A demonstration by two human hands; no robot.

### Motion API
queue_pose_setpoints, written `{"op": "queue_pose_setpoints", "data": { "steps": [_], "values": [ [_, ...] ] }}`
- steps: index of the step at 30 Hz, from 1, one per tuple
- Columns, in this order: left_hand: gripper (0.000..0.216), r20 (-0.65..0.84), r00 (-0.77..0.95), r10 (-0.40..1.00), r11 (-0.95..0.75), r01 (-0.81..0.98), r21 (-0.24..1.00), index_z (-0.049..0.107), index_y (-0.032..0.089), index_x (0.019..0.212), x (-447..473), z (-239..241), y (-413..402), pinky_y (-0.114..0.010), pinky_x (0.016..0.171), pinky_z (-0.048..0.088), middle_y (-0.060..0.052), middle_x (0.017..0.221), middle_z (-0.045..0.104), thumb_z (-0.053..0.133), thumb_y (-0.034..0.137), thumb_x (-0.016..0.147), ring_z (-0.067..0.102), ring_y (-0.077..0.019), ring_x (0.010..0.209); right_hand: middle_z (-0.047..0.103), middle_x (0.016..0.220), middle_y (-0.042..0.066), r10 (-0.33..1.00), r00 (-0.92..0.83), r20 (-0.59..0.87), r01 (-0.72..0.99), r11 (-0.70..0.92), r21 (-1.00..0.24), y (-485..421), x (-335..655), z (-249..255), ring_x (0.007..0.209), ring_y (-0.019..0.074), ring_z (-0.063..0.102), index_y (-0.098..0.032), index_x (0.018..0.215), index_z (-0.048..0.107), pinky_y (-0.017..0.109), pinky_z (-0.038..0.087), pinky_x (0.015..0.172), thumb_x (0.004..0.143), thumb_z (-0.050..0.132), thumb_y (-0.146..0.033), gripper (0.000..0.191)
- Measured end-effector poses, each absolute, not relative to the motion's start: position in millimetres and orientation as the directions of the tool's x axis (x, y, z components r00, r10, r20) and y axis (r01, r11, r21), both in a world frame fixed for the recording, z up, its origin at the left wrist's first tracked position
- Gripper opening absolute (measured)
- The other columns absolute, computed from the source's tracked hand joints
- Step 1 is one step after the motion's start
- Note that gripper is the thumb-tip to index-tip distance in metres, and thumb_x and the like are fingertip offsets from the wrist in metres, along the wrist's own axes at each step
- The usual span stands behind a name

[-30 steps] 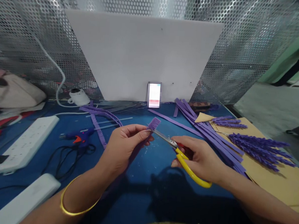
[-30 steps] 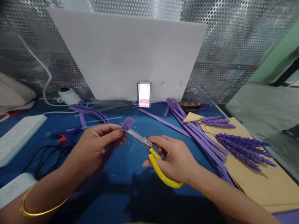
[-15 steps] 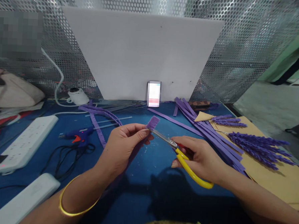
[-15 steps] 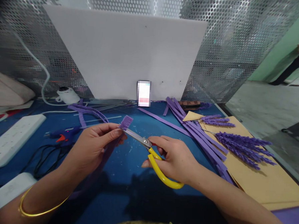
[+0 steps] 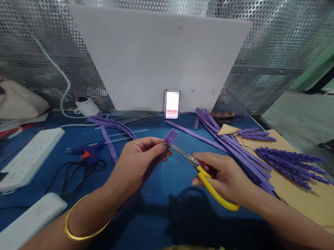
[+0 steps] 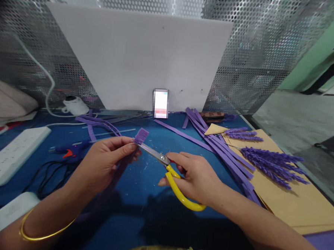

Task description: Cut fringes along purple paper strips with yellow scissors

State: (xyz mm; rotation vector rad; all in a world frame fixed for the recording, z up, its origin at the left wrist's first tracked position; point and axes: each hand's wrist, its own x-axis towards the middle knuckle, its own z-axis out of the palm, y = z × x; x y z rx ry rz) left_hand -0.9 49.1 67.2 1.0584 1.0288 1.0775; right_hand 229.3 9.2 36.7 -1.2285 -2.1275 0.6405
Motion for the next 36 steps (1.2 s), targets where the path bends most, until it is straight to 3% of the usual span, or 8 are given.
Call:
{"op": "queue_pose_setpoints", "data": {
  "steps": [4,9,18,36],
  "values": [
    [0.014,-0.109,0.177,0.978,0.136,-0.151,0.979,0.079,0.018,0.072,-1.4,69.1,48.5,-0.019,0.061,0.047,-0.002,0.065,0.072,0.086,0.030,0.069,0.061,-0.0112,0.062,0.061,0.078,0.001,0.875,-0.392,0.282,0.615,0.478,-0.627,8.7,229.0,37.7,0.063,0.0134,0.049,-0.017,0.114,0.068,0.024,0.038,0.059,0.087,0.072,-0.050,0.043],
    [0.019,-0.145,0.158,0.977,0.171,-0.167,0.971,0.079,0.018,0.073,-0.2,71.4,47.9,-0.021,0.063,0.049,-0.003,0.067,0.073,0.089,0.031,0.064,0.063,-0.0132,0.064,0.058,0.073,0.000,0.879,-0.393,0.269,0.631,0.471,-0.617,9.3,229.5,39.0,0.061,0.0133,0.048,-0.017,0.106,0.069,0.024,0.036,0.056,0.088,0.069,-0.052,0.040],
    [0.022,-0.138,0.124,0.983,0.161,-0.191,0.968,0.078,0.017,0.073,1.4,69.8,49.6,-0.023,0.061,0.051,-0.004,0.066,0.073,0.089,0.033,0.062,0.063,-0.0130,0.059,0.059,0.073,0.002,0.868,-0.376,0.324,0.657,0.497,-0.567,8.9,228.5,36.4,0.059,0.0132,0.048,-0.016,0.115,0.069,0.024,0.037,0.055,0.089,0.066,-0.057,0.049],
    [0.012,-0.127,0.164,0.978,0.155,-0.169,0.973,0.078,0.017,0.071,-0.3,66.2,50.0,-0.020,0.061,0.050,-0.003,0.065,0.074,0.085,0.027,0.068,0.064,-0.0121,0.060,0.059,0.074,0.002,0.881,-0.387,0.272,0.621,0.467,-0.630,10.3,227.8,36.9,0.062,0.0141,0.048,-0.016,0.108,0.070,0.024,0.038,0.057,0.088,0.067,-0.056,0.045]
  ]
}}
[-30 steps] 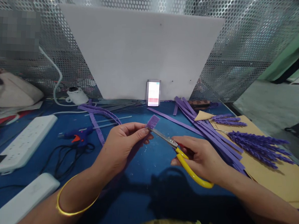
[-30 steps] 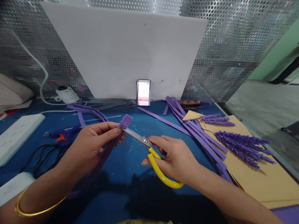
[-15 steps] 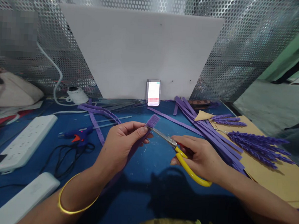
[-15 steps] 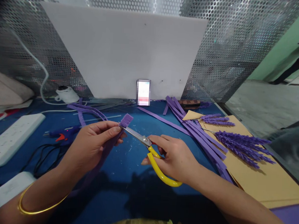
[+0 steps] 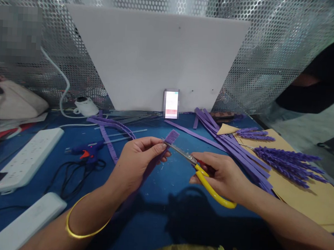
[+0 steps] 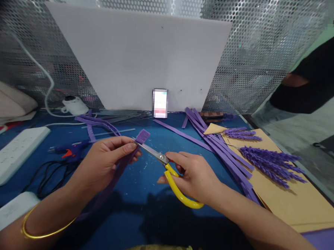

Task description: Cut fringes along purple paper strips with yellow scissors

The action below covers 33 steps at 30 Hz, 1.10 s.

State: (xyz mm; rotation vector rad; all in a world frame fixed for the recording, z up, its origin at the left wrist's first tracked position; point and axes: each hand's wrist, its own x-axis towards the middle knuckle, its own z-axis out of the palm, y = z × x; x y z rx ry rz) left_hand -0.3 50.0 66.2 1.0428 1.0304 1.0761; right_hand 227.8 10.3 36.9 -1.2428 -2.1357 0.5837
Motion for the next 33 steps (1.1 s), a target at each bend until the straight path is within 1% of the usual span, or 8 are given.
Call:
{"op": "queue_pose_setpoints", "data": {
  "steps": [6,8,10,14,19,24,27,33],
  "values": [
    [0.016,-0.297,0.286,0.911,0.362,-0.208,0.909,0.075,0.017,0.066,-6.1,69.3,54.9,-0.015,0.051,0.045,-0.002,0.057,0.071,0.087,0.026,0.065,0.061,-0.0082,0.051,0.051,0.071,-0.002,0.895,-0.424,0.141,0.504,0.362,-0.784,12.1,228.7,37.2,0.061,0.0124,0.040,-0.018,0.100,0.071,0.024,0.033,0.054,0.088,0.070,-0.049,0.034],
    [0.016,-0.304,0.291,0.907,0.370,-0.207,0.906,0.075,0.017,0.067,-6.2,69.9,55.7,-0.014,0.052,0.046,-0.002,0.059,0.072,0.088,0.027,0.065,0.061,-0.0081,0.052,0.051,0.073,-0.002,0.898,-0.429,0.098,0.468,0.314,-0.826,12.7,228.3,38.5,0.062,0.0126,0.039,-0.018,0.100,0.070,0.024,0.032,0.055,0.088,0.070,-0.048,0.033],
    [0.014,-0.260,0.271,0.927,0.319,-0.203,0.926,0.077,0.017,0.071,-5.4,69.6,55.2,-0.015,0.056,0.049,-0.002,0.064,0.074,0.087,0.026,0.067,0.064,-0.0088,0.056,0.049,0.073,-0.003,0.902,-0.422,0.089,0.450,0.294,-0.843,13.1,227.9,40.0,0.063,0.0127,0.038,-0.018,0.096,0.069,0.024,0.033,0.056,0.088,0.070,-0.048,0.031],
    [0.012,-0.174,0.220,0.960,0.211,-0.156,0.965,0.078,0.017,0.074,-3.8,68.3,52.6,-0.018,0.062,0.052,-0.002,0.068,0.075,0.086,0.025,0.069,0.064,-0.0099,0.060,0.047,0.071,-0.003,0.911,-0.398,0.106,0.500,0.312,-0.808,13.6,228.1,40.5,0.064,0.0134,0.040,-0.017,0.090,0.067,0.025,0.034,0.057,0.087,0.070,-0.048,0.031],
    [0.016,-0.147,0.185,0.972,0.181,-0.184,0.966,0.079,0.017,0.073,-2.3,69.2,51.4,-0.018,0.061,0.050,-0.002,0.067,0.074,0.088,0.027,0.064,0.063,-0.0107,0.061,0.058,0.078,0.000,0.912,-0.357,0.204,0.551,0.382,-0.742,13.4,228.9,35.0,0.066,0.0146,0.049,-0.019,0.107,0.070,0.024,0.039,0.059,0.082,0.075,-0.052,0.042],
    [0.019,-0.124,0.151,0.981,0.154,-0.206,0.966,0.078,0.016,0.072,-1.6,70.3,50.3,-0.017,0.056,0.047,-0.002,0.062,0.072,0.089,0.027,0.061,0.060,-0.0104,0.057,0.061,0.078,0.001,0.895,-0.349,0.278,0.595,0.440,-0.673,12.3,228.5,32.2,0.065,0.0145,0.051,-0.020,0.115,0.070,0.024,0.040,0.058,0.081,0.077,-0.050,0.046],
    [0.017,-0.118,0.158,0.980,0.147,-0.186,0.971,0.078,0.017,0.073,-2.2,69.2,49.0,-0.017,0.056,0.047,-0.001,0.063,0.071,0.088,0.027,0.063,0.060,-0.0103,0.058,0.061,0.080,0.002,0.896,-0.350,0.272,0.576,0.435,-0.692,11.7,229.1,31.7,0.065,0.0147,0.050,-0.020,0.110,0.070,0.024,0.041,0.059,0.081,0.077,-0.052,0.044],
    [0.013,-0.108,0.182,0.977,0.141,-0.178,0.974,0.079,0.018,0.076,-2.8,66.1,48.8,-0.017,0.057,0.047,-0.001,0.064,0.070,0.086,0.027,0.069,0.059,-0.0096,0.059,0.054,0.076,-0.001,0.899,-0.393,0.194,0.506,0.387,-0.771,13.1,229.3,34.7,0.064,0.0130,0.045,-0.019,0.100,0.069,0.024,0.038,0.057,0.084,0.075,-0.049,0.034]
  ]
}}
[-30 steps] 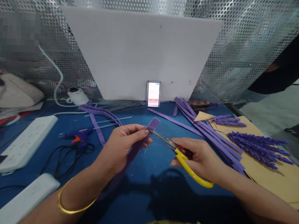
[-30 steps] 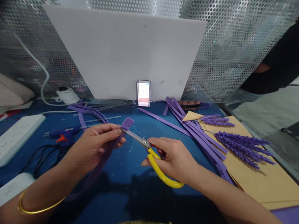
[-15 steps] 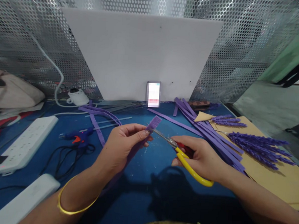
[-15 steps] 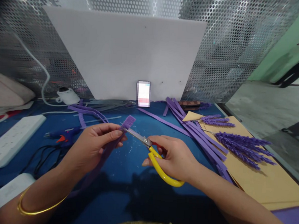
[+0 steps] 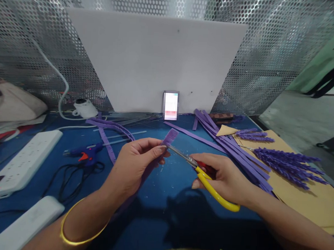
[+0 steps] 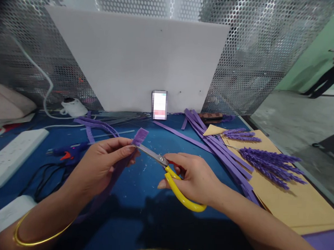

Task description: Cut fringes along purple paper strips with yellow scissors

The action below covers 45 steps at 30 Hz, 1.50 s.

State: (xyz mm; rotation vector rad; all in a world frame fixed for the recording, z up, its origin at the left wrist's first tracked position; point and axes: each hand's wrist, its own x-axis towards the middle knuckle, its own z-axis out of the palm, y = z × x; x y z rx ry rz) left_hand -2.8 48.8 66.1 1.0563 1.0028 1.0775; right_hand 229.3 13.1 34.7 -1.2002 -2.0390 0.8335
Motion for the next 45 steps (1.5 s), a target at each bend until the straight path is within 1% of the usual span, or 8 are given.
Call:
{"op": "queue_pose_setpoints", "data": {
  "steps": [6,12,19,26,32,37,41,45],
  "values": [
    [0.016,-0.108,0.185,0.977,0.144,-0.193,0.971,0.079,0.018,0.075,-2.5,66.2,49.9,-0.017,0.059,0.048,-0.001,0.068,0.073,0.088,0.027,0.065,0.060,-0.0092,0.059,0.050,0.074,-0.002,0.892,-0.421,0.166,0.499,0.380,-0.779,12.6,229.0,37.2,0.064,0.0127,0.042,-0.017,0.097,0.067,0.024,0.036,0.057,0.087,0.072,-0.049,0.033],
    [0.017,-0.119,0.170,0.978,0.154,-0.216,0.964,0.079,0.017,0.074,-1.0,67.9,49.7,-0.017,0.059,0.049,-0.002,0.066,0.073,0.089,0.027,0.063,0.062,-0.0098,0.060,0.058,0.080,0.000,0.884,-0.405,0.235,0.537,0.438,-0.721,10.3,230.5,33.4,0.064,0.0124,0.043,-0.018,0.090,0.065,0.024,0.036,0.058,0.088,0.070,-0.050,0.033],
    [0.019,-0.104,0.148,0.984,0.132,-0.190,0.973,0.079,0.017,0.073,-0.3,69.8,49.0,-0.018,0.058,0.049,-0.003,0.064,0.073,0.089,0.031,0.064,0.062,-0.0109,0.059,0.059,0.075,0.001,0.867,-0.401,0.297,0.571,0.490,-0.659,9.4,228.1,35.1,0.061,0.0134,0.047,-0.017,0.104,0.069,0.025,0.038,0.057,0.089,0.068,-0.053,0.040],
    [0.012,-0.087,0.161,0.983,0.112,-0.155,0.982,0.079,0.019,0.075,-1.3,65.0,47.3,-0.018,0.062,0.050,-0.002,0.068,0.074,0.085,0.028,0.070,0.063,-0.0108,0.062,0.066,0.082,0.004,0.881,-0.384,0.276,0.591,0.464,-0.660,9.3,227.0,34.7,0.064,0.0154,0.053,-0.017,0.110,0.070,0.026,0.040,0.059,0.087,0.069,-0.054,0.044],
    [0.011,-0.089,0.157,0.984,0.115,-0.162,0.980,0.079,0.019,0.074,-0.7,65.1,47.7,-0.021,0.063,0.051,-0.002,0.068,0.074,0.084,0.027,0.070,0.064,-0.0122,0.063,0.062,0.077,0.002,0.883,-0.391,0.260,0.591,0.457,-0.665,9.8,228.5,35.1,0.063,0.0140,0.048,-0.016,0.105,0.070,0.024,0.039,0.057,0.088,0.069,-0.053,0.040],
    [0.015,-0.122,0.145,0.982,0.148,-0.182,0.972,0.079,0.019,0.076,-0.5,68.1,48.6,-0.021,0.063,0.050,-0.001,0.067,0.073,0.087,0.027,0.066,0.064,-0.0126,0.064,0.058,0.073,0.001,0.889,-0.376,0.261,0.607,0.449,-0.655,10.6,227.6,37.2,0.062,0.0138,0.047,-0.016,0.107,0.070,0.024,0.038,0.056,0.088,0.068,-0.054,0.043],
    [0.015,-0.087,0.103,0.991,0.100,-0.132,0.986,0.079,0.020,0.077,-1.4,66.8,50.4,-0.022,0.065,0.050,-0.001,0.070,0.075,0.087,0.030,0.068,0.065,-0.0131,0.067,0.054,0.071,0.001,0.890,-0.373,0.261,0.613,0.448,-0.651,10.3,227.1,38.4,0.061,0.0138,0.045,-0.015,0.106,0.069,0.024,0.038,0.055,0.089,0.066,-0.056,0.044],
    [0.017,-0.099,0.096,0.990,0.110,-0.121,0.986,0.078,0.019,0.075,-2.7,66.4,51.0,-0.021,0.063,0.049,-0.001,0.069,0.074,0.087,0.029,0.066,0.064,-0.0123,0.064,0.050,0.070,-0.001,0.888,-0.393,0.240,0.587,0.443,-0.678,10.7,227.9,39.6,0.062,0.0135,0.042,-0.016,0.099,0.068,0.023,0.036,0.056,0.089,0.068,-0.052,0.038]
  ]
}}
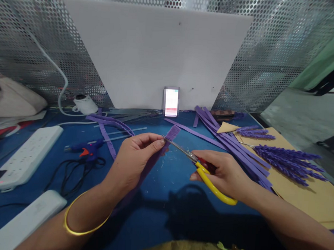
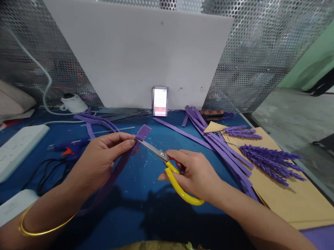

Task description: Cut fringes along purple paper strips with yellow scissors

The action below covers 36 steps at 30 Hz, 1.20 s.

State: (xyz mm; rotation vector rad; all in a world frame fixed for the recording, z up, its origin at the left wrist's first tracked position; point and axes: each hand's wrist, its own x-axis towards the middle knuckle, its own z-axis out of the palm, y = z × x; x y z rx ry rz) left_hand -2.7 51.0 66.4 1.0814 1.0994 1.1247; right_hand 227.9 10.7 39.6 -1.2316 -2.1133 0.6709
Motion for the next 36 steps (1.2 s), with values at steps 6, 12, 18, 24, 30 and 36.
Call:
{"op": "queue_pose_setpoints", "data": {
  "steps": [6,12,18,24,30,36],
  "values": [
    [0.020,-0.271,0.213,0.939,0.321,-0.255,0.912,0.075,0.016,0.071,-3.6,69.2,52.9,-0.015,0.052,0.045,0.000,0.061,0.070,0.089,0.026,0.061,0.061,-0.0088,0.054,0.044,0.073,-0.003,0.894,-0.444,0.063,0.392,0.257,-0.883,14.3,229.6,38.7,0.065,0.0125,0.038,-0.017,0.098,0.069,0.023,0.035,0.058,0.087,0.070,-0.049,0.035],
    [0.018,-0.256,0.204,0.945,0.300,-0.226,0.927,0.076,0.016,0.072,-2.8,68.8,55.2,-0.017,0.056,0.048,-0.001,0.063,0.072,0.088,0.025,0.063,0.061,-0.0086,0.055,0.042,0.072,-0.004,0.898,-0.440,0.023,0.309,0.176,-0.935,16.8,230.0,36.2,0.064,0.0119,0.036,-0.016,0.091,0.069,0.023,0.034,0.057,0.083,0.074,-0.049,0.034],
    [0.016,-0.155,0.161,0.975,0.178,-0.137,0.974,0.078,0.018,0.074,-5.2,68.7,53.6,-0.021,0.062,0.049,-0.001,0.066,0.073,0.088,0.026,0.064,0.063,-0.0116,0.061,0.050,0.076,-0.002,0.903,-0.414,0.116,0.443,0.311,-0.841,15.3,230.0,37.0,0.065,0.0127,0.040,-0.016,0.097,0.069,0.023,0.037,0.059,0.086,0.072,-0.046,0.032],
    [0.015,-0.121,0.177,0.977,0.140,-0.095,0.986,0.079,0.018,0.073,-5.7,68.3,52.3,-0.023,0.063,0.049,-0.002,0.066,0.073,0.086,0.029,0.066,0.063,-0.0129,0.062,0.057,0.078,0.000,0.902,-0.386,0.193,0.513,0.383,-0.768,14.1,230.8,31.4,0.067,0.0142,0.048,-0.019,0.106,0.070,0.024,0.041,0.060,0.086,0.072,-0.049,0.037],
    [0.014,-0.072,0.161,0.984,0.089,-0.102,0.991,0.078,0.019,0.077,-4.7,66.2,49.2,-0.019,0.063,0.046,0.001,0.067,0.071,0.085,0.029,0.071,0.061,-0.0107,0.064,0.064,0.088,0.004,0.906,-0.364,0.217,0.553,0.398,-0.732,13.7,232.4,31.6,0.073,0.0173,0.056,-0.021,0.110,0.070,0.026,0.045,0.064,0.082,0.076,-0.047,0.039],
    [0.014,-0.030,0.132,0.991,0.038,-0.061,0.997,0.078,0.019,0.077,-3.1,69.7,46.8,-0.020,0.064,0.046,0.001,0.067,0.070,0.084,0.031,0.071,0.061,-0.0119,0.065,0.065,0.086,0.003,0.905,-0.367,0.217,0.581,0.405,-0.706,12.2,232.4,34.5,0.070,0.0160,0.055,-0.022,0.114,0.070,0.025,0.044,0.062,0.081,0.078,-0.046,0.042]
  ]
}}
